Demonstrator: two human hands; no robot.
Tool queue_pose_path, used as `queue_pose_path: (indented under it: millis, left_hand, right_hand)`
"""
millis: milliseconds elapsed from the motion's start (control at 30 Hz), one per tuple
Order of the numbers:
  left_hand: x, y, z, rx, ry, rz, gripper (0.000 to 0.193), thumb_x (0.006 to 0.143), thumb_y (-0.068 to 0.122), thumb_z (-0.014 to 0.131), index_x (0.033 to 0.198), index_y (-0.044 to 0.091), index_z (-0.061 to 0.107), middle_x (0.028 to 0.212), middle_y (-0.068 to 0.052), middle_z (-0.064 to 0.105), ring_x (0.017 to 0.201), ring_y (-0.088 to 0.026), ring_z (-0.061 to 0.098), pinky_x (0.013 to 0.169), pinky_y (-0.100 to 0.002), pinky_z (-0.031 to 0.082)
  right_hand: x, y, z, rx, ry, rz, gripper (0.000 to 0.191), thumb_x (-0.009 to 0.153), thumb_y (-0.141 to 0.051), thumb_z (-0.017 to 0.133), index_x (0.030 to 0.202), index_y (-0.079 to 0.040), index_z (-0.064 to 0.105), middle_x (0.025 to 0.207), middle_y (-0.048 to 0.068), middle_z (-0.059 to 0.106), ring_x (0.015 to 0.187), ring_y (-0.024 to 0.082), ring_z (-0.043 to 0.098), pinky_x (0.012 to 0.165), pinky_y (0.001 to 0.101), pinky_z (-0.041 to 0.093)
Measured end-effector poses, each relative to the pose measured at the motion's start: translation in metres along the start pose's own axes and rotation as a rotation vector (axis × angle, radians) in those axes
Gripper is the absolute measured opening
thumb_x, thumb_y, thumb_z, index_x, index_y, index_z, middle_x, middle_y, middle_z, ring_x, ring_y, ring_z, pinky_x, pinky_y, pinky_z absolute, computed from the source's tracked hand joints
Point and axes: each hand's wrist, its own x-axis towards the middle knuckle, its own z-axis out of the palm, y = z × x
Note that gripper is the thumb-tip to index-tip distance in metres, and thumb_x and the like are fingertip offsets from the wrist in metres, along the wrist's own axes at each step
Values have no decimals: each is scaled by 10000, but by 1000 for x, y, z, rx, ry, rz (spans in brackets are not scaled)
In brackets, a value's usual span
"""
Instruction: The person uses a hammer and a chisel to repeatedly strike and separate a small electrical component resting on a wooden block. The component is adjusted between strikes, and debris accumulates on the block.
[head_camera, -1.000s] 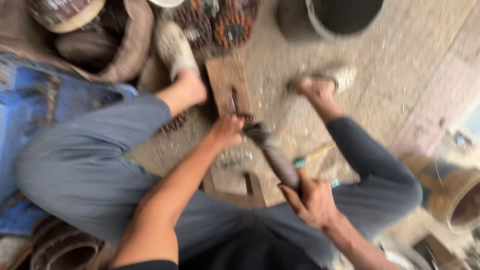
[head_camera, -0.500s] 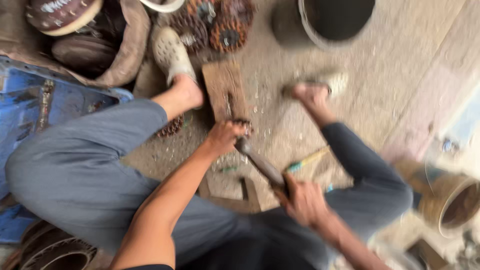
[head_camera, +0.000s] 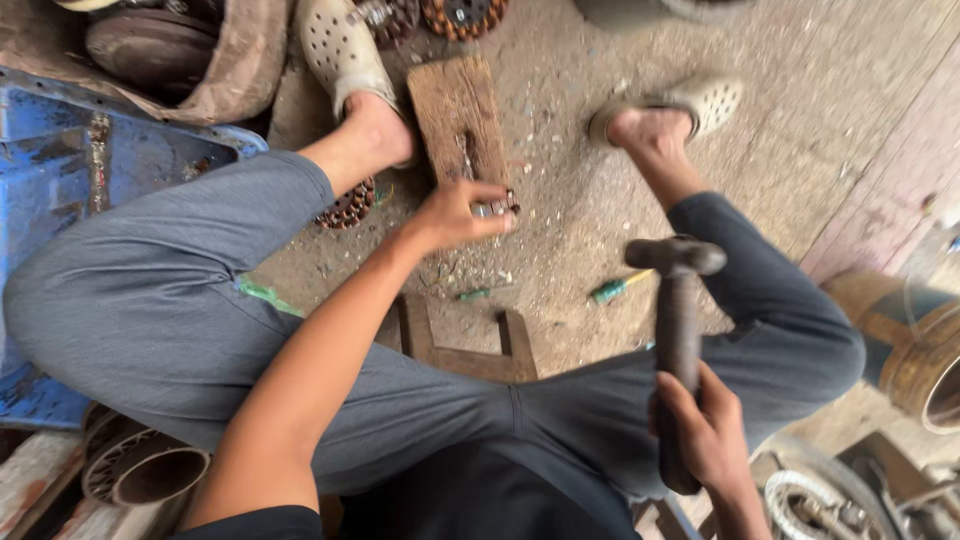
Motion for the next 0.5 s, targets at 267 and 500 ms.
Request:
queue_pose_path:
  millis: [267, 500]
  left_hand:
    - [7, 33, 14, 635, 53, -201, 464, 975, 488, 666, 746, 90, 733, 605, -62, 680, 467, -198, 594, 504, -461, 502]
    - [34, -14, 11, 915, 300, 287, 356, 1060, 348, 679, 851, 65, 738, 608, -26, 666, 408, -124, 534, 375, -337, 410]
  right_hand:
    - [-34, 55, -27, 215, 175, 72, 280, 1012, -243, 573, 1072, 27, 613, 652, 122, 631, 500, 189, 595, 473, 314, 469]
    - [-18, 54, -27, 225, 149, 104, 303, 1047, -254, 567, 968, 39, 578, 669, 123, 631, 520, 183, 592, 491, 308, 470]
